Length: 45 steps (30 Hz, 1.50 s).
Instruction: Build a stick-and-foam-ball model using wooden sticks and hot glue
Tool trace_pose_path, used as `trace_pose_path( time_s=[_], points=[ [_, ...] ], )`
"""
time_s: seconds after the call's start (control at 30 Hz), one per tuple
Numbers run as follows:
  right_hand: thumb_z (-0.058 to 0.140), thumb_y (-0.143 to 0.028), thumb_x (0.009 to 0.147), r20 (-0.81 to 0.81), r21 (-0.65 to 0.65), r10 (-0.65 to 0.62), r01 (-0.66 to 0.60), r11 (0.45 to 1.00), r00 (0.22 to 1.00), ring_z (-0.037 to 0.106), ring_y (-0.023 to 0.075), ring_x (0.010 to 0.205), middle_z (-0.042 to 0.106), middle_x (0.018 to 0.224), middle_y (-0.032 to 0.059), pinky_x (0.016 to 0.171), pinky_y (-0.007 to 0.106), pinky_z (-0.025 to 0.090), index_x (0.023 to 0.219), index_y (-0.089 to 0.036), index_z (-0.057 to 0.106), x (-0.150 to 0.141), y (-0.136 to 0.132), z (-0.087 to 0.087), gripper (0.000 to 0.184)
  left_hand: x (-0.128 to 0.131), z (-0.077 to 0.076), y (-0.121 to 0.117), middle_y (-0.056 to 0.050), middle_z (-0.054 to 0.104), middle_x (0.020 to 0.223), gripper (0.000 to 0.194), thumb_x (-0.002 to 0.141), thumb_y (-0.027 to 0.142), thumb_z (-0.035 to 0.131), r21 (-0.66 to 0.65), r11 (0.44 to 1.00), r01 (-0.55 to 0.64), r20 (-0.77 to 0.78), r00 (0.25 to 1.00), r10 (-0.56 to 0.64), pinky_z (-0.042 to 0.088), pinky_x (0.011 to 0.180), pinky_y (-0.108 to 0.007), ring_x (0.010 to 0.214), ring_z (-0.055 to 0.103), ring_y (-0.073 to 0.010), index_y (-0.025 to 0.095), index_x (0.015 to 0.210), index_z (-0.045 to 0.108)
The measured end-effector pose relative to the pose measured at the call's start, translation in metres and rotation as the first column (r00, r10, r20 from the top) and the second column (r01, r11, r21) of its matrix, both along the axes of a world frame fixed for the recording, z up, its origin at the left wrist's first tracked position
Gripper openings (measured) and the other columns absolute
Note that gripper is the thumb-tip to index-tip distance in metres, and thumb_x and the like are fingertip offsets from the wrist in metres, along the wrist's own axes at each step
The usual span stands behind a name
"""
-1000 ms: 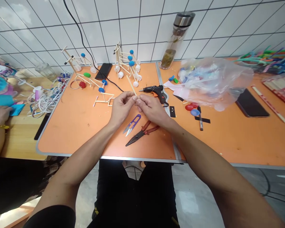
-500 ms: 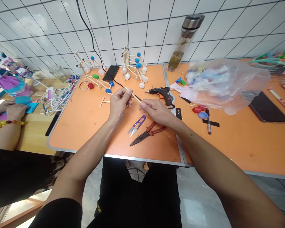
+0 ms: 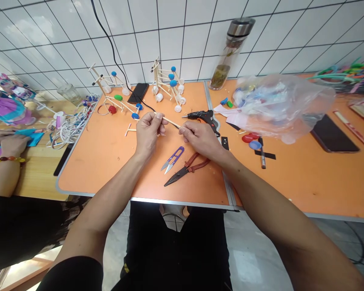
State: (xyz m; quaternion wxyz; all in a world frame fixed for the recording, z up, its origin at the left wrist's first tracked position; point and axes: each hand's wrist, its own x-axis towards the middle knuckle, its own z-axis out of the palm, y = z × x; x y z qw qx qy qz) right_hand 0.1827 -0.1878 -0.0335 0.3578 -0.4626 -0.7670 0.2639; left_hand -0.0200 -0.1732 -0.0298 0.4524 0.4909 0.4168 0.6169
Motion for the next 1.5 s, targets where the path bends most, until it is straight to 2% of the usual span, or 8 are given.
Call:
trace_pose_path(
  time_s=[0.17,0.3,0.47,0.63,0.8,1.07,1.33,1.5],
  points=[
    [0.054,-0.038,0.111,-0.023,-0.054,0.084,-0.085,0.995,0.996,0.066,0.0201,0.07,0.074,0.071,0.0005,0.07,0.033,0.041,0.086,-0.023,0.069,0.001,-0.001,-0.001,0.033,0.005,-0.004,-0.003,0.001,0.07,0.072,0.042,0.099,0.061,0.08,-0.006,1.0,0.008,-0.031,0.999,-0.008,0.046,0.052,-0.022,0.053,0.055,-0.0081,0.022,0.088,0.068],
    [0.054,-0.06,0.113,-0.077,-0.114,0.186,-0.194,0.974,0.98,0.07,0.0203,0.073,0.079,0.079,0.0032,0.072,0.033,0.047,0.082,-0.023,0.071,0.004,-0.003,0.002,0.052,0.014,-0.004,-0.012,0.001,0.07,0.072,0.045,0.101,0.064,0.077,-0.013,0.991,0.134,-0.045,0.99,-0.134,0.048,0.055,-0.023,0.055,0.057,-0.0089,0.022,0.087,0.067],
    [0.07,-0.083,0.097,-0.431,-0.126,-0.02,-0.039,0.991,0.902,0.071,0.0192,0.073,0.08,0.084,0.0048,0.071,0.032,0.055,0.096,-0.025,0.078,0.009,-0.001,0.01,0.058,0.019,-0.001,-0.022,0.004,0.061,0.06,0.047,0.102,0.067,0.073,-0.07,0.972,0.223,-0.076,0.971,-0.228,0.036,0.049,-0.025,0.048,0.048,-0.0097,0.022,0.09,0.068],
    [0.09,-0.077,0.082,-0.526,-0.183,-0.051,-0.055,0.982,0.849,0.06,0.0141,0.06,0.072,0.07,0.0008,0.058,0.028,0.051,0.086,-0.024,0.076,0.006,0.0,0.013,0.055,0.031,-0.011,-0.03,0.004,0.055,0.053,0.049,0.102,0.064,0.073,-0.121,0.906,0.406,-0.111,0.901,-0.419,0.035,0.053,-0.027,0.048,0.045,-0.0106,0.021,0.08,0.066],
    [0.096,-0.069,0.078,-0.556,-0.228,-0.084,-0.055,0.972,0.827,0.054,0.0121,0.056,0.065,0.063,-0.0002,0.053,0.026,0.046,0.077,-0.022,0.073,0.008,0.004,0.008,0.053,0.04,-0.021,-0.036,0.005,0.056,0.056,0.034,0.108,0.049,0.065,-0.167,0.902,0.397,-0.086,0.906,-0.415,0.031,0.052,-0.027,0.048,0.041,-0.0105,0.021,0.088,0.067],
    [0.099,-0.062,0.075,-0.64,-0.312,-0.275,0.085,0.946,0.718,0.045,0.0082,0.05,0.058,0.063,-0.0033,0.042,0.021,0.038,0.076,-0.024,0.066,0.03,0.024,-0.003,0.05,0.045,-0.02,-0.05,0.005,0.059,0.058,0.027,0.108,0.039,0.061,-0.213,0.877,0.432,-0.142,0.874,-0.465,0.037,0.058,-0.027,0.053,0.049,-0.0109,0.02,0.089,0.065],
    [0.1,-0.067,0.074,-0.656,-0.336,-0.278,0.059,0.94,0.702,0.045,0.0082,0.049,0.055,0.063,-0.0043,0.04,0.021,0.04,0.076,-0.025,0.063,0.03,0.024,-0.003,0.056,0.046,-0.019,-0.052,0.005,0.06,0.057,0.027,0.106,0.037,0.061,-0.184,0.854,0.486,-0.11,0.853,-0.51,0.036,0.057,-0.027,0.051,0.051,-0.0107,0.021,0.085,0.062],
    [0.102,-0.064,0.07,-0.681,-0.356,-0.29,0.042,0.933,0.672,0.047,0.0084,0.051,0.057,0.065,-0.0039,0.042,0.02,0.041,0.078,-0.024,0.068,0.026,0.021,0.0,0.053,0.047,-0.022,-0.05,0.004,0.062,0.058,0.025,0.102,0.031,0.064,-0.198,0.876,0.439,-0.094,0.881,-0.463,0.038,0.058,-0.027,0.053,0.051,-0.0102,0.021,0.079,0.06]
  ],
)
